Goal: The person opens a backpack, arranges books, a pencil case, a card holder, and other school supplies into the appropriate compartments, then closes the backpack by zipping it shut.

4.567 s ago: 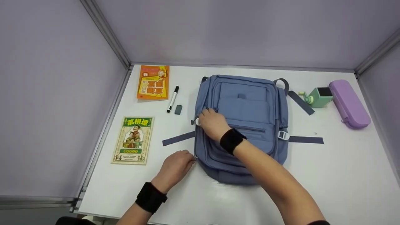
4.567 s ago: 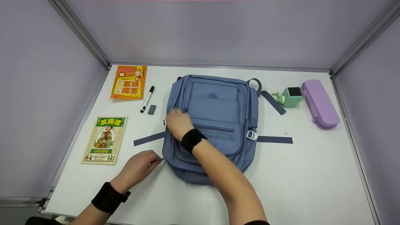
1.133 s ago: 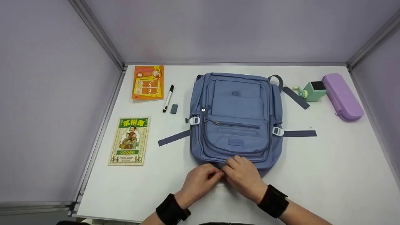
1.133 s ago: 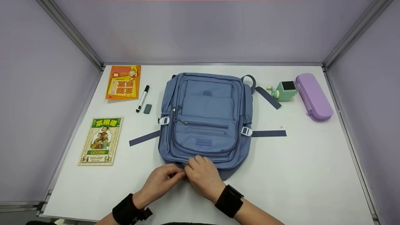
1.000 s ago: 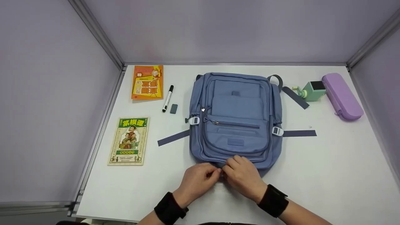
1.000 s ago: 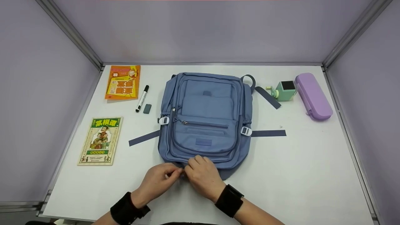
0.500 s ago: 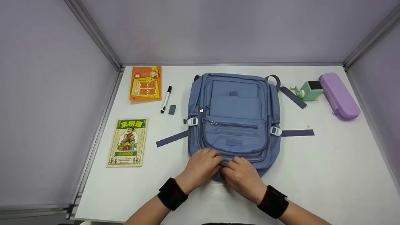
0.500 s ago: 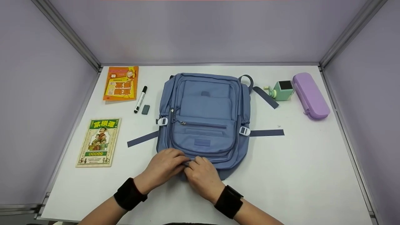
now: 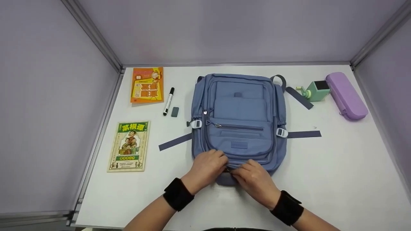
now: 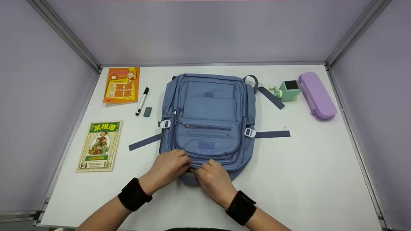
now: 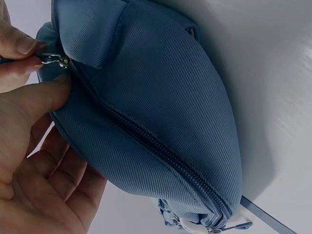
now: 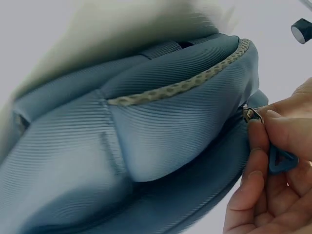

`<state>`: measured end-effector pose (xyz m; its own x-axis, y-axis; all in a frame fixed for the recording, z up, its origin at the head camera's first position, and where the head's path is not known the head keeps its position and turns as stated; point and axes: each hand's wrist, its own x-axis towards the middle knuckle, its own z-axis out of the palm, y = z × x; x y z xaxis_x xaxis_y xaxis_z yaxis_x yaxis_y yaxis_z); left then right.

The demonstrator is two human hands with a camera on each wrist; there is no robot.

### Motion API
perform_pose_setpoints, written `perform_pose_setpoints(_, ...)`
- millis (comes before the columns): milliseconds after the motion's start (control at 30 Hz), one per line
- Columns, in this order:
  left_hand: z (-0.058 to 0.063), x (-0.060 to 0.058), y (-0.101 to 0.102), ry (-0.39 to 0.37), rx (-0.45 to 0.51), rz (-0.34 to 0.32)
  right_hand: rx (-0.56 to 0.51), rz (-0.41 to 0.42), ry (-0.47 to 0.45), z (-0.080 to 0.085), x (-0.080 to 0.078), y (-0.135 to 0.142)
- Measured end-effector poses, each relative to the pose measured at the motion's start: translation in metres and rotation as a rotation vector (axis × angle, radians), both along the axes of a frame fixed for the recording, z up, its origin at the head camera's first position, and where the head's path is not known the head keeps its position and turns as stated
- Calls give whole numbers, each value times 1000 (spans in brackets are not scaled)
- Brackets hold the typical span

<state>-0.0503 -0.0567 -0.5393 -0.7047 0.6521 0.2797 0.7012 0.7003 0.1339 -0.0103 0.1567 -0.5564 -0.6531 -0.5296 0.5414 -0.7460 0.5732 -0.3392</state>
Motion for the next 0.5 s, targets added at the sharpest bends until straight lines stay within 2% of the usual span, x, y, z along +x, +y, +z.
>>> perform_pose_setpoints(233, 5, 0, -1, -37, 18, 35, -37, -66, -45, 5, 1, 16)
perform_pose_setpoints(500, 8, -4, -9, -78, 34, 53, 25, -197, -113, 6, 6, 41)
